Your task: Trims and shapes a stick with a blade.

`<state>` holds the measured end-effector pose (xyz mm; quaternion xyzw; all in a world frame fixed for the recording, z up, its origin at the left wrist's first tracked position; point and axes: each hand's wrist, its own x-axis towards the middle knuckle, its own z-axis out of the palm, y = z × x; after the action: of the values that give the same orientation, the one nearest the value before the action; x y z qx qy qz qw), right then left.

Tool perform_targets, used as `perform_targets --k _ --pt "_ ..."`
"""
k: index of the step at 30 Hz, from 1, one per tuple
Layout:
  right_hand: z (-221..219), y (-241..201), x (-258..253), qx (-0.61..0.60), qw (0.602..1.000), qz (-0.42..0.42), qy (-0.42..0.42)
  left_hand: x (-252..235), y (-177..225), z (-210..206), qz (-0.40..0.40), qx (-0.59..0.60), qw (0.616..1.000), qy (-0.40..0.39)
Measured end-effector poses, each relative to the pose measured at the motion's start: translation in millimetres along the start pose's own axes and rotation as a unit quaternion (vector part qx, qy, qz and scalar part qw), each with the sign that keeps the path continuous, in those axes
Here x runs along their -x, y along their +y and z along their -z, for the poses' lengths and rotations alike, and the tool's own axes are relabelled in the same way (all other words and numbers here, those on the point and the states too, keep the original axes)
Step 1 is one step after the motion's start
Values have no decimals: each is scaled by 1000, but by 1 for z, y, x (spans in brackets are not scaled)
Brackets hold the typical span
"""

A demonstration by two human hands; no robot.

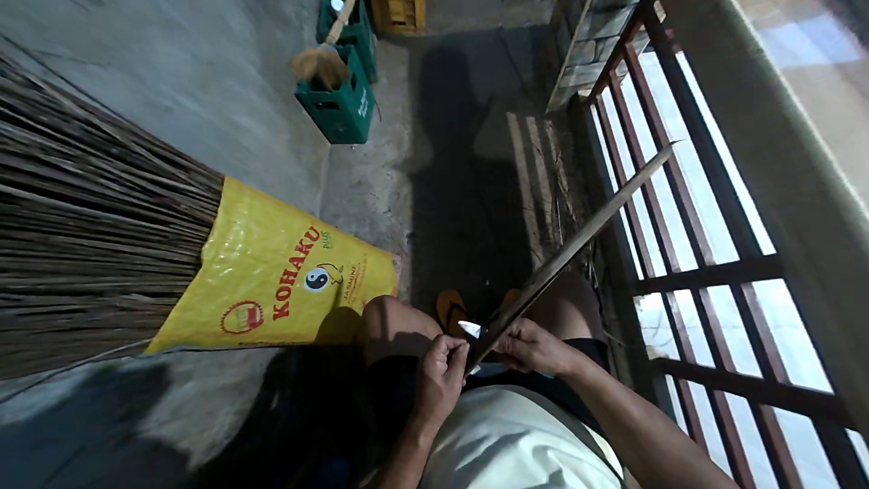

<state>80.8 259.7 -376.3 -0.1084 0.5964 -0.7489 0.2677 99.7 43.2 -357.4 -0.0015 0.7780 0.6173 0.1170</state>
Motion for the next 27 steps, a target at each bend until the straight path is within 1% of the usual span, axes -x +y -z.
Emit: perform_targets --k 2,4,6,8,12,15,18,22,27 --pt "11 -9 5 -11 997 -4 71 2 -4 4 18 -9 1000 4" --pt "27 -15 9 -23 994 0 109 5 -9 7 32 -23 999 5" --pt "37 -15 12 -27 994 5 107 8 -14 8 36 -35 999 5" --pt "38 -13 12 -27 995 9 98 7 -17 8 38 -33 999 -11" --pt "20 -7 5 -23 993 27 114 -4 -7 12 80 -2 992 -95" --pt "4 1 -3 -11 992 36 121 -14 0 11 80 46 989 -114" --pt "-3 4 -8 19 993 45 111 -20 2 8 73 71 989 -112" --pt "-9 2 -10 72 995 11 66 -21 6 9 68 56 989 -119" --pt "-4 -1 -8 31 999 1 -11 -10 -1 10 66 56 991 -105"
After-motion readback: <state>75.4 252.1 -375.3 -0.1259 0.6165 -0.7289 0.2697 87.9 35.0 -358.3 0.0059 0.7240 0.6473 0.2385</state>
